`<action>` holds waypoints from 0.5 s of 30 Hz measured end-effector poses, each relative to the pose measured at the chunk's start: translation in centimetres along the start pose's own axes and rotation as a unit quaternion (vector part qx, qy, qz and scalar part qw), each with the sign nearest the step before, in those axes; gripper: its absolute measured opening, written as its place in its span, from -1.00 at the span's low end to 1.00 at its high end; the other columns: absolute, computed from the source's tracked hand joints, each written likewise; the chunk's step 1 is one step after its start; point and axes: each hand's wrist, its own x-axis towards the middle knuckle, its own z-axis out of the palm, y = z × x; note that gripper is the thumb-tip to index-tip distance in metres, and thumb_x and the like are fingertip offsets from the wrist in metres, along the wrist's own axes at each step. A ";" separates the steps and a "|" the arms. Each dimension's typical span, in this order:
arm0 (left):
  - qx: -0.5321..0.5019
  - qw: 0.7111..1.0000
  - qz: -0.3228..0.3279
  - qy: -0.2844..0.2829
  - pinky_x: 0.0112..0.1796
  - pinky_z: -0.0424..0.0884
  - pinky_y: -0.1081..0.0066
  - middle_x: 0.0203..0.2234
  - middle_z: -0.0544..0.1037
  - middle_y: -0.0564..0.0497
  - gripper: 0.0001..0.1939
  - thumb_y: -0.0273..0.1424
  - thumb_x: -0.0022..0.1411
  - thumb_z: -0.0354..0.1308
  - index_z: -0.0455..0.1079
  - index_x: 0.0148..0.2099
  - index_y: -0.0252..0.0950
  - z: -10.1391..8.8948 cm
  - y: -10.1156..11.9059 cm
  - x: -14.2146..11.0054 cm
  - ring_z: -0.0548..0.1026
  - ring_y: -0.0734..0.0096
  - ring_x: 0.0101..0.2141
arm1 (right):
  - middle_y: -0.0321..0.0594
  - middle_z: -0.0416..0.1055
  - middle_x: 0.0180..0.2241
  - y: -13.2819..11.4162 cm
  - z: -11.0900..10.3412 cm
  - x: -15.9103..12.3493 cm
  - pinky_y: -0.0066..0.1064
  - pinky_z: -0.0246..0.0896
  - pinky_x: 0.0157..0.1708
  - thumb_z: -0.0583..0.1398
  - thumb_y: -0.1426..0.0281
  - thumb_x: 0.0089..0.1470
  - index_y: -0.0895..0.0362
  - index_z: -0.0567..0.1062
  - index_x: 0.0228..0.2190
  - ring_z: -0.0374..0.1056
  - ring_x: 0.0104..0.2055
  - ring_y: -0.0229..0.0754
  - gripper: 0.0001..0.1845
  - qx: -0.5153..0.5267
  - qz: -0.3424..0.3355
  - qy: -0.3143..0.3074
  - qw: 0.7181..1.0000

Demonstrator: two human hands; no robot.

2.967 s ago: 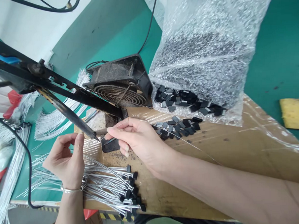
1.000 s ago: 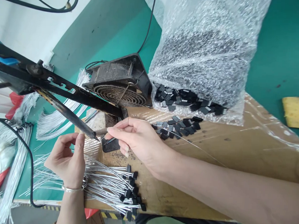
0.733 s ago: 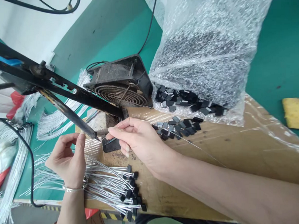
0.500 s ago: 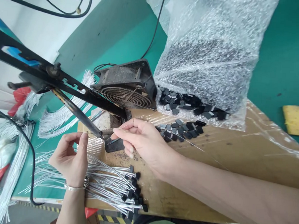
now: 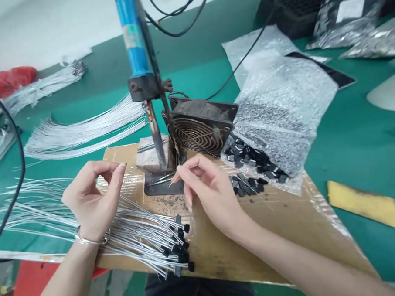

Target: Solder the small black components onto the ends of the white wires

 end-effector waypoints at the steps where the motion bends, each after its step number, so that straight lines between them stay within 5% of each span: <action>1: 0.001 1.000 0.007 -0.004 -0.39 0.29 0.31 -0.47 0.53 0.11 -0.90 -0.47 0.25 0.40 0.54 -0.28 -0.20 -0.1 0.1 -0.1 0.39 0.44 -0.48 | -0.35 0.48 -0.42 -0.1 -0.1 -0.2 -0.48 0.14 -0.64 0.25 0.25 0.34 0.10 0.45 -0.39 0.23 -0.66 -0.43 -0.73 -0.049 -0.045 0.006 0.998; 4: 0.008 0.999 0.030 -0.015 -0.38 0.31 0.34 -0.47 0.52 0.12 -0.83 -0.59 0.22 0.37 0.52 -0.26 -0.21 -0.6 0.3 -0.2 0.41 0.47 -0.46 | -0.38 0.41 -0.48 -0.5 -0.6 -1.4 -0.48 0.03 -0.65 0.12 0.28 0.46 0.08 0.57 -0.18 0.17 -0.64 -0.43 -0.75 -0.167 -0.182 0.027 0.969; 7: 0.010 0.998 0.055 -0.002 -0.42 0.31 0.40 -0.49 0.52 0.13 -0.79 -0.66 0.15 0.39 0.53 -0.26 -0.26 -1.1 0.4 -0.3 0.43 0.53 -0.46 | -0.37 0.42 -0.50 -1.2 -1.3 -3.5 -0.46 0.13 -0.59 0.06 0.37 0.50 0.04 0.58 -0.16 0.25 -0.60 -0.37 -0.71 -0.192 -0.239 0.070 0.949; 11: -0.012 0.997 0.071 0.008 -0.46 0.29 0.44 -0.53 0.52 0.13 -0.82 -0.65 0.14 0.38 0.52 -0.29 -0.29 -1.7 0.9 -0.2 0.41 0.58 -0.50 | -0.28 0.42 -0.55 -3.0 -2.2 -5.6 -0.38 0.26 -0.61 0.13 0.24 0.42 0.10 0.55 -0.46 0.35 -0.58 -0.26 -0.58 -0.117 -0.228 0.047 0.965; 15: -0.016 1.000 0.024 -0.008 -0.48 0.31 0.40 -0.55 0.56 0.09 -0.97 -0.48 0.17 0.35 0.56 -0.32 -0.27 -2.2 1.3 -0.1 0.40 0.56 -0.55 | -0.21 0.42 -0.58 -3.1 -2.9 -5.5 -0.36 0.27 -0.61 0.00 0.05 0.44 0.10 0.61 -0.53 0.35 -0.59 -0.23 -0.34 -0.124 -0.197 0.057 0.971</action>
